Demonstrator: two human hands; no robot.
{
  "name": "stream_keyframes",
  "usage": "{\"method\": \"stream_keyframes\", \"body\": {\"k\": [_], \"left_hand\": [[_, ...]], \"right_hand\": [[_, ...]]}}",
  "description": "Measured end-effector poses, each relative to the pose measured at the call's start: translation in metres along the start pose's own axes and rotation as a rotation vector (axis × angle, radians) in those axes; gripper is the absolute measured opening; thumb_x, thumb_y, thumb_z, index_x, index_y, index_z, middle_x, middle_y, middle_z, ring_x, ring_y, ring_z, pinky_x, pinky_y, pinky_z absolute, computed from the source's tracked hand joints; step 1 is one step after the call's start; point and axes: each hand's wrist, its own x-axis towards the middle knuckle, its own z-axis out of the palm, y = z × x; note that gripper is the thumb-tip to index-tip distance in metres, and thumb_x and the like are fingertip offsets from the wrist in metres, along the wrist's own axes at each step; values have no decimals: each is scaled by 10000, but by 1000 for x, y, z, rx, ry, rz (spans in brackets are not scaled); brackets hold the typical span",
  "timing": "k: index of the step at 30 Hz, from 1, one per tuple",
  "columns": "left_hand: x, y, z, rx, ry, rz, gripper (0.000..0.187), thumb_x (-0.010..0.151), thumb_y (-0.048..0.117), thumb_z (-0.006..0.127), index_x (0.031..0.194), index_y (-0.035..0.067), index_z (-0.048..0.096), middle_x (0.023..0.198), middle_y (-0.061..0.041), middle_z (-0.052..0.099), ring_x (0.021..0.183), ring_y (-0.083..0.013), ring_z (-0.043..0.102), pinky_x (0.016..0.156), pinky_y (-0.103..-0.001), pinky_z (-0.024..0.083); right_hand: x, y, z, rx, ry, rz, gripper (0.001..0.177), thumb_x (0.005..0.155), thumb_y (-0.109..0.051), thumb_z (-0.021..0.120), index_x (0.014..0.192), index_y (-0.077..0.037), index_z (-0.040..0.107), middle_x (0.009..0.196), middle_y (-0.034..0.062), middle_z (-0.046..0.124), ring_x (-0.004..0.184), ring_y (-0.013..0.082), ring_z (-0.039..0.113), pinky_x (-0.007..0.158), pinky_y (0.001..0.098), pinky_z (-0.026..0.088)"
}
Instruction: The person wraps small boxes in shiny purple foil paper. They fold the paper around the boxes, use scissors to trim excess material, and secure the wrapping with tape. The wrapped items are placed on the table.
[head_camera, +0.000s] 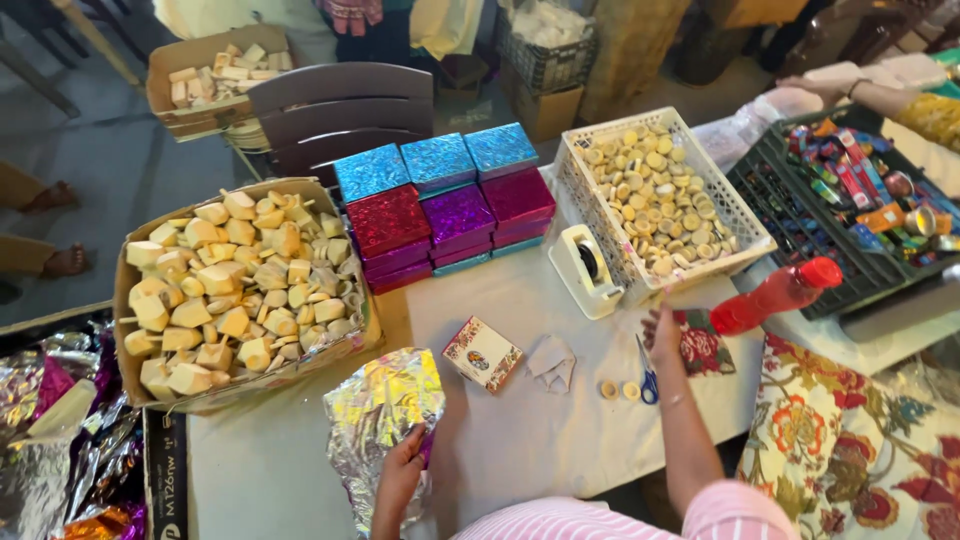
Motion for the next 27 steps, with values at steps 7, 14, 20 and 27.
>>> {"method": "stream_keyframes", "body": {"k": [7, 14, 20, 27], "left_hand": [[35, -10, 55, 419, 325, 303, 420, 942, -13, 565, 1346, 59, 654, 1250, -169, 748, 1071, -167, 747, 911, -278, 546], [32, 90, 93, 527, 301, 278, 513, 911, 38, 556, 1420, 97, 588, 1251, -189, 697, 1080, -324, 710, 902, -365, 556], [17, 66, 72, 522, 429, 608, 360, 1030, 155, 524, 1368, 91, 628, 1391, -160, 666, 1353, -336, 605, 1135, -428, 458], [11, 37, 60, 1136, 846, -26, 623, 954, 403, 482, 1543, 230, 377, 1686, -134, 126, 1556, -420, 30, 1124, -746, 166]], "right_hand": [[-73, 109, 94, -430, -381, -544, 315, 1000, -304, 594, 1169, -82, 740, 906, 33, 771, 765, 153, 715, 675, 281, 577], [-183, 103, 206, -1133, -456, -1022, 732, 752, -405, 833, 1358, -79, 582, 1409, 161, 557, 1304, 371, 515, 1086, 486, 408], [-202, 90, 235, -1405, -572, -730, 1142, 674, -555, 868, 1580, -132, 316, 1559, 135, 440, 1423, 390, 420, 1120, 554, 380], [-189, 99, 232, -1400, -512, -577, 1244, 571, -570, 927, 1561, -131, 316, 1463, 147, 520, 1318, 343, 537, 1066, 432, 478]]}}
